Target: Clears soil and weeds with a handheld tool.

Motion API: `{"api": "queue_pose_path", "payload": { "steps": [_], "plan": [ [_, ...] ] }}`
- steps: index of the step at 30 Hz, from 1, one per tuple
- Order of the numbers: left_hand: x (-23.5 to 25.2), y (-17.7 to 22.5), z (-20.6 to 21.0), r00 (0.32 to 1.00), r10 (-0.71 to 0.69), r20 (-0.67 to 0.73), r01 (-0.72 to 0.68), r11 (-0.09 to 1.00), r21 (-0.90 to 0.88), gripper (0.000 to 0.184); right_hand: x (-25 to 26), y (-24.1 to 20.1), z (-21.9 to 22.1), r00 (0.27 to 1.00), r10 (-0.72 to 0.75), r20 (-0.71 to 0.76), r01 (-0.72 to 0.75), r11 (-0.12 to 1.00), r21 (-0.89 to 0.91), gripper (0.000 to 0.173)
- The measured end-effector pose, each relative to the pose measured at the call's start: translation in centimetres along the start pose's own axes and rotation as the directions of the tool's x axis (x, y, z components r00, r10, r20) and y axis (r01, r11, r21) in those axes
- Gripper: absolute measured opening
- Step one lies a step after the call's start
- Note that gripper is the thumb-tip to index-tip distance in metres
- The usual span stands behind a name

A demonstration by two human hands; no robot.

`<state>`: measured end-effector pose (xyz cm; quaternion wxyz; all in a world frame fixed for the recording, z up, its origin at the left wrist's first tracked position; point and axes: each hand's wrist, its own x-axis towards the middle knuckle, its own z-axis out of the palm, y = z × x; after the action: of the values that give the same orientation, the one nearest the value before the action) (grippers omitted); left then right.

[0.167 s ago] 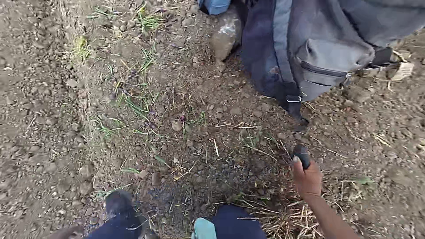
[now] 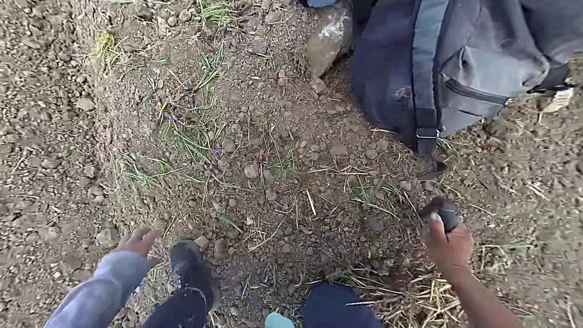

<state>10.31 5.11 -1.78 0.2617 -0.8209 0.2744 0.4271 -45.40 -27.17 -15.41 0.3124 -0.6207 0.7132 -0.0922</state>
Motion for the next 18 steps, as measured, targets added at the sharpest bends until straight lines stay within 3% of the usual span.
{"api": "queue_pose_path", "payload": {
  "steps": [3, 6, 9, 11, 14, 15, 17, 18],
  "plan": [
    [9.4, 5.6, -1.2, 0.950, 0.161, -0.269, -0.165, 0.986, 0.008, 0.090, -2.5, -3.9, -1.7, 0.990, -0.031, -0.134, 0.035, 0.999, 0.023, 0.055],
    [17.3, 9.8, -0.1, 0.817, 0.285, -0.502, -0.338, 0.941, -0.014, 0.108, -7.1, -7.9, -3.6, 0.945, -0.192, -0.266, 0.248, 0.948, 0.197, 0.046],
    [23.6, 10.9, 1.5, 0.711, 0.443, -0.546, -0.447, 0.884, 0.135, 0.111, -10.7, -11.1, -3.5, 0.878, -0.330, -0.346, 0.449, 0.817, 0.361, 0.042],
    [24.7, 9.7, 0.9, 0.630, 0.574, -0.523, -0.530, 0.810, 0.251, 0.088, -13.2, -15.6, -1.4, 0.856, -0.350, -0.382, 0.494, 0.773, 0.399, 0.040],
    [25.6, 6.7, -3.4, 0.656, 0.735, -0.173, -0.616, 0.653, 0.441, 0.043, -16.4, -20.9, 3.0, 0.852, -0.386, -0.354, 0.512, 0.754, 0.411, 0.039],
    [25.8, 5.8, -5.5, 0.594, 0.791, -0.148, -0.660, 0.584, 0.472, 0.035, -17.0, -21.5, 4.5, 0.865, -0.376, -0.334, 0.494, 0.760, 0.423, 0.040],
    [25.4, 4.2, -10.8, 0.331, 0.880, -0.341, -0.783, 0.457, 0.421, 0.026, -17.7, -20.9, 7.7, 0.906, -0.305, -0.293, 0.413, 0.786, 0.460, 0.047],
    [23.3, 4.2, -14.2, 0.289, 0.850, -0.440, -0.821, 0.456, 0.342, 0.026, -17.6, -20.1, 9.4, 0.925, -0.274, -0.262, 0.369, 0.809, 0.458, 0.052]
  ]
}}
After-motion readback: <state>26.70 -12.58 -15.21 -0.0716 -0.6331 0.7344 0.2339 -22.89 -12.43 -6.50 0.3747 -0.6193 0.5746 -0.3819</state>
